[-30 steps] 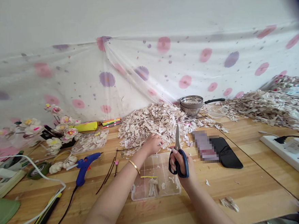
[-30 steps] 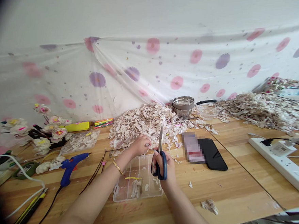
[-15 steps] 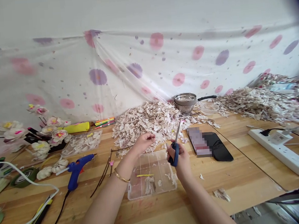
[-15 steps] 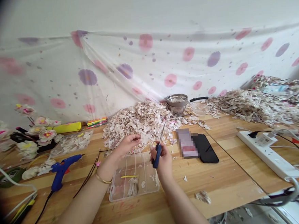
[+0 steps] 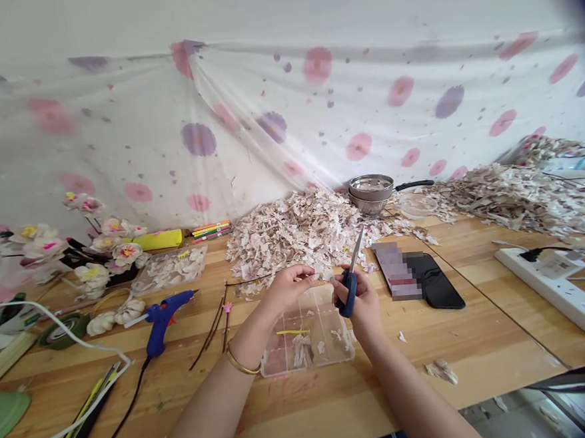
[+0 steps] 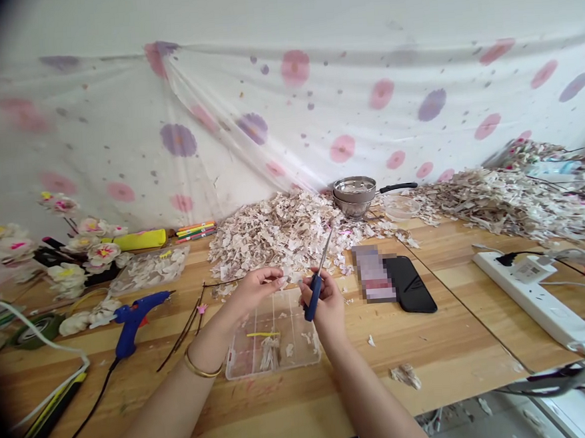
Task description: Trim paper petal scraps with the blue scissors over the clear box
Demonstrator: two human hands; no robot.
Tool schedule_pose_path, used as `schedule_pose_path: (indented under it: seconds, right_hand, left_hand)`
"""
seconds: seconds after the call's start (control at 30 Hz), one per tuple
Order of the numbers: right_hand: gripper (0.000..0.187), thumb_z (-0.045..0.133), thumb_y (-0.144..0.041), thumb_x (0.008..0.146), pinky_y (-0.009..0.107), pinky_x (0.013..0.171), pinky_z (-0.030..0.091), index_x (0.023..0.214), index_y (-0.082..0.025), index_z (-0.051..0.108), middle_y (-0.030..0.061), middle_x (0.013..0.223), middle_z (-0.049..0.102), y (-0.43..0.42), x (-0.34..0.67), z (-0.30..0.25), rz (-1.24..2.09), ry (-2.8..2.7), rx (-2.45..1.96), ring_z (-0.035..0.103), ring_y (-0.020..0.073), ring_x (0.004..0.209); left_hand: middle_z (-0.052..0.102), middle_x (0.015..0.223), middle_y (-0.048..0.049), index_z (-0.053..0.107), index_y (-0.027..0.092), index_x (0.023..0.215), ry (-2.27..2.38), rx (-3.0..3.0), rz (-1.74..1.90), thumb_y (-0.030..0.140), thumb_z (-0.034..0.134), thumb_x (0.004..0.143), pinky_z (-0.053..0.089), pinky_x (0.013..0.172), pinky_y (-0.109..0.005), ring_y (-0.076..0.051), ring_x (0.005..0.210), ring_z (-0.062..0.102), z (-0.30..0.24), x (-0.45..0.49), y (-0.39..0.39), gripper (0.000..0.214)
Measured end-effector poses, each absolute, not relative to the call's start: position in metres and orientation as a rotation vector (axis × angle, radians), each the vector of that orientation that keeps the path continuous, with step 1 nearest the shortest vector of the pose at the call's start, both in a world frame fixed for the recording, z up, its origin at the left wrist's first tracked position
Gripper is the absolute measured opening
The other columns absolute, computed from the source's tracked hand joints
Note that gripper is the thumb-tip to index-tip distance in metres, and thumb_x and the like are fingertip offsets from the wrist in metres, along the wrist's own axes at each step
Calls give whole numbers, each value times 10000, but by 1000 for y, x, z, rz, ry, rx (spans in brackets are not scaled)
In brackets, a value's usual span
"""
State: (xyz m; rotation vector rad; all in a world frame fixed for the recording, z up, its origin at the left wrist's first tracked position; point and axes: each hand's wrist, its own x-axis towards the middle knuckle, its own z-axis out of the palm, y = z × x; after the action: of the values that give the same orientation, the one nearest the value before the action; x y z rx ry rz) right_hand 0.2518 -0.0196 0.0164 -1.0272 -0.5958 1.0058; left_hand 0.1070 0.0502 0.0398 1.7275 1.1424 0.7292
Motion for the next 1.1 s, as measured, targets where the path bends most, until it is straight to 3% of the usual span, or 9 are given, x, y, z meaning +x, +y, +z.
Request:
schedule_pose_path:
  seconds: [0.2,0.3,0.37,0.53,0.67,1.1]
  right_hand:
    - [533,864,-356,600,242,467,434,1031,-197,593,-34,761,631,-20,252,13,1007,-600,-1033,525,78,462]
    - [540,868,-357,598,244,460,427,1038,-198,599,-31,758,634,-20,251,12,1020,-610,-1039,525,83,460]
    - [538,869,-357,601,245,458,424,1041,-201,603,-30,760,637,-20,250,12,1027,-621,-1042,522,83,457]
    - [531,868,-351,612,250,463,437,1050,-208,603,-28,771,637,-22,251,11,1040,-647,-1044,528,89,468]
    - [552,874,-349,603,246,458,441,1061,-211,598,-26,765,639,-22,250,11,1057,-664,-1048,534,93,477]
    - [587,886,-386,549,248,454,438,1031,-201,606,-28,725,647,-22,247,14,1062,-663,-1066,520,95,472]
  left_hand:
    - [695,1159,-161,654,105,1155,1327,1807,830,247,564,889,511,945,-427,-267,1037,666,30,94,68,315]
    - [587,1328,-204,526,99,1336,1399,1898,883,207,620,844,417,1056,-512,-312,1182,586,29,89,70,512]
    - [569,1357,-183,494,124,1371,1354,1993,896,171,636,826,388,1091,-503,-300,1226,556,34,89,65,566]
    - [645,1247,-94,644,188,1172,1109,2246,902,151,600,864,429,1081,-421,-232,1189,577,57,90,45,313]
    - [656,1251,-95,630,196,1231,893,2488,781,150,582,897,465,1049,-406,-223,1179,590,66,91,35,340]
    - [722,1097,-69,717,203,1080,915,2635,703,198,575,925,521,926,-347,-212,1029,653,54,94,40,211]
